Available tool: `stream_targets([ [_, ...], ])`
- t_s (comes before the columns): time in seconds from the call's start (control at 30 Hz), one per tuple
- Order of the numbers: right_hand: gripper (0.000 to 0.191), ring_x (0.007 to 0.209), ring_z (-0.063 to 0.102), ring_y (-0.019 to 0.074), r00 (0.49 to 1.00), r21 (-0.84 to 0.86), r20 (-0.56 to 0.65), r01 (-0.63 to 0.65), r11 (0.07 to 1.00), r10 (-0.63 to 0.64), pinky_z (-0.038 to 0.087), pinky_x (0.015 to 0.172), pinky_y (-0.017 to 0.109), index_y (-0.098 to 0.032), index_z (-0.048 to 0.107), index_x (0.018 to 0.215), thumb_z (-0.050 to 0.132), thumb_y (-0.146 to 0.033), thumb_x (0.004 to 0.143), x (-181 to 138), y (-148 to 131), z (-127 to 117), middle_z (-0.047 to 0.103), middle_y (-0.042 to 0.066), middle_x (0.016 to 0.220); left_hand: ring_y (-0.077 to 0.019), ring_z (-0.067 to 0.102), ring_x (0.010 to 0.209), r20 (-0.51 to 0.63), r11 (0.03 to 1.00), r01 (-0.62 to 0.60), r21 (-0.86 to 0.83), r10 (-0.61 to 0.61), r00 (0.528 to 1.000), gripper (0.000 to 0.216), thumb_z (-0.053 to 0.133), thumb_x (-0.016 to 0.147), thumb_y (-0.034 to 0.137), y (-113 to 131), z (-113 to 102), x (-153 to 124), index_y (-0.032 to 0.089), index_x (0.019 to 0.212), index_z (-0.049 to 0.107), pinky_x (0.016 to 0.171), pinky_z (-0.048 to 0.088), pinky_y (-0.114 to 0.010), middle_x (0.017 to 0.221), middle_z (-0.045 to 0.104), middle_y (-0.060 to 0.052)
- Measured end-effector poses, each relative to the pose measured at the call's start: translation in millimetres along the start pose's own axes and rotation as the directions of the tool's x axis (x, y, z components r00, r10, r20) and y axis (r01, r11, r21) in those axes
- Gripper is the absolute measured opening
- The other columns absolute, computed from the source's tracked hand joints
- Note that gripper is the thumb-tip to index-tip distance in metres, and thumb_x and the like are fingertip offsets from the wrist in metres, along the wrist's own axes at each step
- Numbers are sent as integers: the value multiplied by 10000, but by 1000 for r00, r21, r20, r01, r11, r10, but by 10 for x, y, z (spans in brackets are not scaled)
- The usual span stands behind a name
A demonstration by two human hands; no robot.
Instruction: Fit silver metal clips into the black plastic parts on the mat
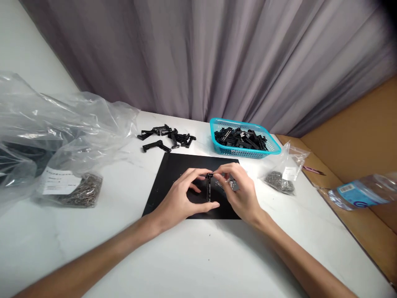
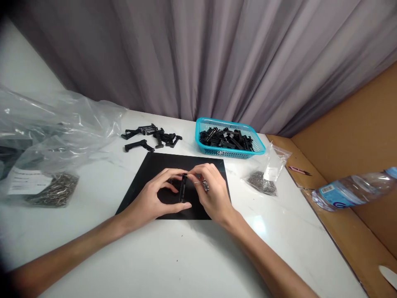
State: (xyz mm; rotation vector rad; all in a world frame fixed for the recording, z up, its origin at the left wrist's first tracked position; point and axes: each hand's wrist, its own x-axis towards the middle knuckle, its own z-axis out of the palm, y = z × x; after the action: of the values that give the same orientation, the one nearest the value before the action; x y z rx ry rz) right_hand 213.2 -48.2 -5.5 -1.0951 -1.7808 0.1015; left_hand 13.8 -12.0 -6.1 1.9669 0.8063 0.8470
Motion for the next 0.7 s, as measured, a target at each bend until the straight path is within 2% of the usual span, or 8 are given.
stream_targets([
  [0.1,100,896,633,206,1000,-7,4,27,1000,-27,525,795,365,-233,617,1023,578,-140,1022,-25,-7,36,688,52,972,-230,671,1101,-7,999,-20,34,20,1000,643,902,733,404,4,12,-18,296,1290,600,911,615,-371,1245,669,-23],
  [0.23,113,865,634,201,999,-25,-31,30,999,-31,525,752,353,-228,626,1015,580,-125,1016,-38,-25,65,690,52,950,-224,713,981,-27,997,-5,79,8,1000,677,926,691,406,-2,23,-32,281,1270,598,931,612,-403,1131,722,-10],
  [0.43,91,827,622,199,999,-101,-5,40,994,-41,500,719,358,-234,628,1021,585,-154,1024,-32,-55,39,710,51,964,-226,720,1003,-47,997,-44,58,47,998,671,917,705,399,-17,50,-33,261,1281,601,963,606,-416,1148,735,-22],
  [0.7,82,882,646,220,997,-240,13,71,968,-70,522,769,390,-244,621,1060,566,-187,1040,-88,-27,80,709,67,1003,-236,716,1020,-74,998,-59,30,61,995,679,929,700,376,-13,67,-48,250,1285,608,980,596,-434,1153,739,-34],
])
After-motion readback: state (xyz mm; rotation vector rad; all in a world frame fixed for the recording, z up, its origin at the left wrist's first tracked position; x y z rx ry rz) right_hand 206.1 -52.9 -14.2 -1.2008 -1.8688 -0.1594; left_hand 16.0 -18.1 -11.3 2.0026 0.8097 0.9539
